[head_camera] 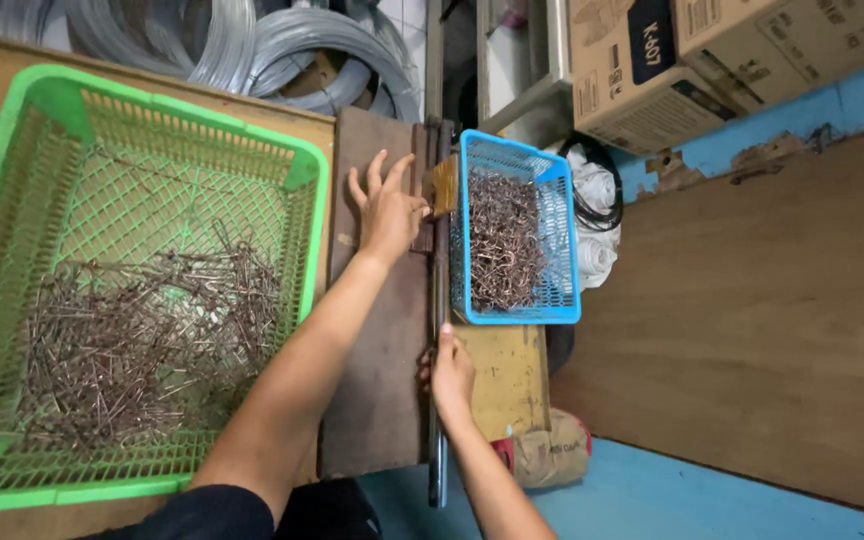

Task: Manually process metal pins using a lever-operated press machine

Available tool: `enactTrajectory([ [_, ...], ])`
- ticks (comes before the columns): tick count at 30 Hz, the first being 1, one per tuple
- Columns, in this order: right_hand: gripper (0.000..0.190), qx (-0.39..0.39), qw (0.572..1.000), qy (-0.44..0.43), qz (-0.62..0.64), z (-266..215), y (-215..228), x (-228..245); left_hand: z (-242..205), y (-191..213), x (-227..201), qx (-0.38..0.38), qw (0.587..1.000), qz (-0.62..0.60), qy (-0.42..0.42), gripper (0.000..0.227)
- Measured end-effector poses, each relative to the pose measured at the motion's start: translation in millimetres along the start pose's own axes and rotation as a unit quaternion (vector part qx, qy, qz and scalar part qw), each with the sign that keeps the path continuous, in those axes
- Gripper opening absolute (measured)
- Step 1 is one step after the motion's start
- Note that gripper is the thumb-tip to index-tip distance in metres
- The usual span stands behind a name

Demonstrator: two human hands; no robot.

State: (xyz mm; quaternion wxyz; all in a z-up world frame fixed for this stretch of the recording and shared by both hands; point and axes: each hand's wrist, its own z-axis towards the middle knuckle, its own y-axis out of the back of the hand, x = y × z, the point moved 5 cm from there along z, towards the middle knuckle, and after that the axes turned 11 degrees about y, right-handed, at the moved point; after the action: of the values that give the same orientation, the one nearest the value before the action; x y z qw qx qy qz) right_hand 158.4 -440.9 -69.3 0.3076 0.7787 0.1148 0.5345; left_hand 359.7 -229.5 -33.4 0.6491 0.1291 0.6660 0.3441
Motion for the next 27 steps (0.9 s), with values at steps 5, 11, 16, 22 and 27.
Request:
enactTrajectory([
  [5,0.057,-0.002,0.990,-0.041,0.134,4.4,18.9,-8.7,2.8,-1.8,2.5,0.016,1.000,-0.014,0.001,0.010],
  [11,0.066,-0.006,0.978,-0.032,0.208,-21.8,38.6,69.2,4.5,-6.9,18.5,0.040,0.997,-0.060,0.018,0.010],
  [16,0.072,0.024,0.972,0.007,0.232,0.3,54.0,68.5,-7.5,-5.3,19.3,0.038,0.995,-0.085,0.032,0.010],
  [22,0.073,0.053,0.980,-0.025,0.190,11.8,68.5,67.6,-9.1,-10.5,23.9,0.032,0.992,-0.113,0.041,0.010],
  [27,0.072,0.061,0.978,-0.037,0.195,26.2,76.4,58.2,-21.9,1.8,10.1,0.040,0.991,-0.123,0.029,0.011],
])
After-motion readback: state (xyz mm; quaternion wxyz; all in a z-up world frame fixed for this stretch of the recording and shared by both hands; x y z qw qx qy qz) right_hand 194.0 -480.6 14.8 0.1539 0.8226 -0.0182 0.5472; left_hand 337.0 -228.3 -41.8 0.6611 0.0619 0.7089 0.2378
